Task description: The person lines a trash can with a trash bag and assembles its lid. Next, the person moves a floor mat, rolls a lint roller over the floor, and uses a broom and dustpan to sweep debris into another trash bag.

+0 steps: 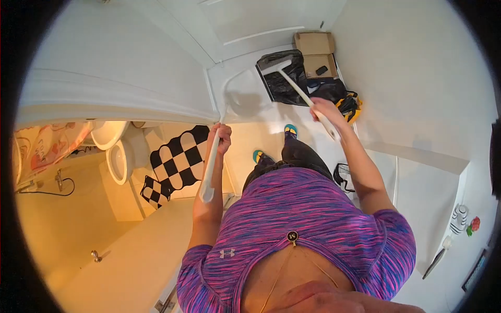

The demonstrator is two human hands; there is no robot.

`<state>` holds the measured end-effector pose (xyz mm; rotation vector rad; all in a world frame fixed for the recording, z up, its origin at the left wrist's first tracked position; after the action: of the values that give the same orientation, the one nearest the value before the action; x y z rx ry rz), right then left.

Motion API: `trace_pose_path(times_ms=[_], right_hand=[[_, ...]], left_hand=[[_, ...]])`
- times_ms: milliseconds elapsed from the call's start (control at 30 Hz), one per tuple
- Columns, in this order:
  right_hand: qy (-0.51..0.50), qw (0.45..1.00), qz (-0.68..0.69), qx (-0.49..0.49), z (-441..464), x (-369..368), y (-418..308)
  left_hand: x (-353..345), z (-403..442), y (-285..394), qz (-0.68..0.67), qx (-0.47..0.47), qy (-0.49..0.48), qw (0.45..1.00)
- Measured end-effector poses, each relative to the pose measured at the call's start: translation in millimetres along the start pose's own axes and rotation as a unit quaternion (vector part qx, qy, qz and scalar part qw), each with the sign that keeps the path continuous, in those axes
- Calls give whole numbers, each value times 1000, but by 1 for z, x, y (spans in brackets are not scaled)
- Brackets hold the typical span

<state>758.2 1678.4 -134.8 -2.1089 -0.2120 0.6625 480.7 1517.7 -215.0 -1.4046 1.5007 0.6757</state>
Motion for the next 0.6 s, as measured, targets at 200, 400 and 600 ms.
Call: trace_pose_path(times_ms=[200,400,600], right_hand=[[176,971,25,-158,-95,98,66],[254,898,-358,-22,-87,177,56],[193,898,-393,51,-27,213,8]], left_hand=[[-13,64,19,271,53,150,949],[3,150,63,553,-10,344,759],[4,249,94,516,0,403,756]])
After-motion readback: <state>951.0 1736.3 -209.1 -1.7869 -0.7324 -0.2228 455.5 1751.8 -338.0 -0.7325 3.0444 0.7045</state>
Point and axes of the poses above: each hand's wrist, its own z-axis towards the middle knuckle, its own x-axis out of the back of the hand, y = z × x, the point moved 8 cm from there along z, towards the middle knuckle, and after that the axes turned 14 degrees about z, right-handed, at the moved point
